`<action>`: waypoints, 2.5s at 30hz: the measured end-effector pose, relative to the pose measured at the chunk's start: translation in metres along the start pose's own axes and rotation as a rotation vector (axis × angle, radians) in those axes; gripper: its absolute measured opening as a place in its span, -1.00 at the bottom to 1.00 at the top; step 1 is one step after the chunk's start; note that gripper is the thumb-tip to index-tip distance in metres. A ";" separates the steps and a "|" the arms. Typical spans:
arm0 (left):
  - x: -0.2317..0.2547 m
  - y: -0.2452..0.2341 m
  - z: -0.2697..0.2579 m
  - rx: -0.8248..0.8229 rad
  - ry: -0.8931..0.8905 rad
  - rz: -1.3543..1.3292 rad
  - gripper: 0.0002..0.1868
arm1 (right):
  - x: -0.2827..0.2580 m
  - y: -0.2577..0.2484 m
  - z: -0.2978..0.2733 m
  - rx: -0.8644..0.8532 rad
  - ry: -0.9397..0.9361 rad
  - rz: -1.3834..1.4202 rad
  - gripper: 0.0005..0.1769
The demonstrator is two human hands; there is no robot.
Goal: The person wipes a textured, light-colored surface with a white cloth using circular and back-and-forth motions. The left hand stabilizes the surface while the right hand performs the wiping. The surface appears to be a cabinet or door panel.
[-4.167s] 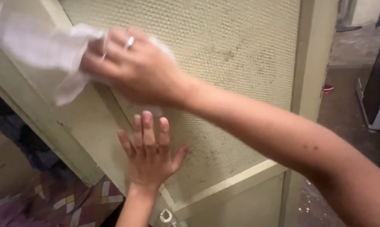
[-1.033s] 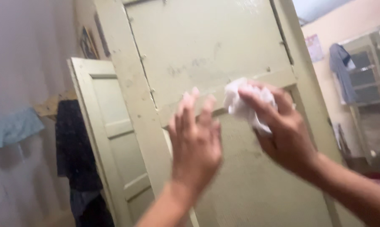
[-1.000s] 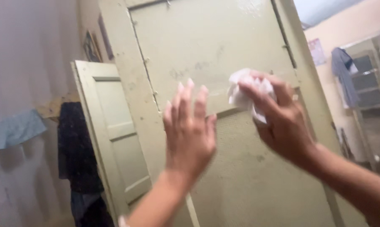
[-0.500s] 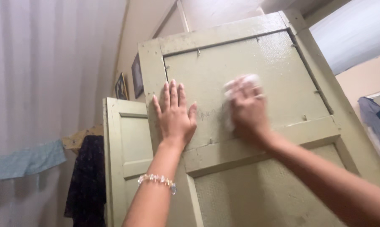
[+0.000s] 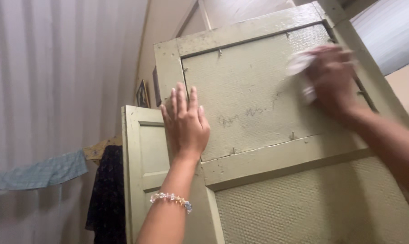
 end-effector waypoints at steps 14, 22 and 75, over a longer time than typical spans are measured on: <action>-0.007 -0.027 0.008 -0.256 -0.498 0.029 0.07 | -0.167 0.062 0.009 -0.138 -0.030 0.025 -0.72; -0.032 -0.020 0.002 -0.349 -0.652 -0.083 0.05 | -0.205 0.037 0.008 -0.117 -0.210 0.357 -0.71; -0.049 -0.014 -0.050 -0.212 -0.635 -0.175 -0.09 | -0.256 0.033 -0.016 -0.361 -0.270 0.704 -0.74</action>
Point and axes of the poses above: each hand's wrist, its own z-axis towards the middle knuckle, its own y-axis out of the palm, x = y × z, the point moved 3 cm from there along z, towards the middle knuckle, and after that the axes turned 10 degrees about z, right-handed, at the moved point
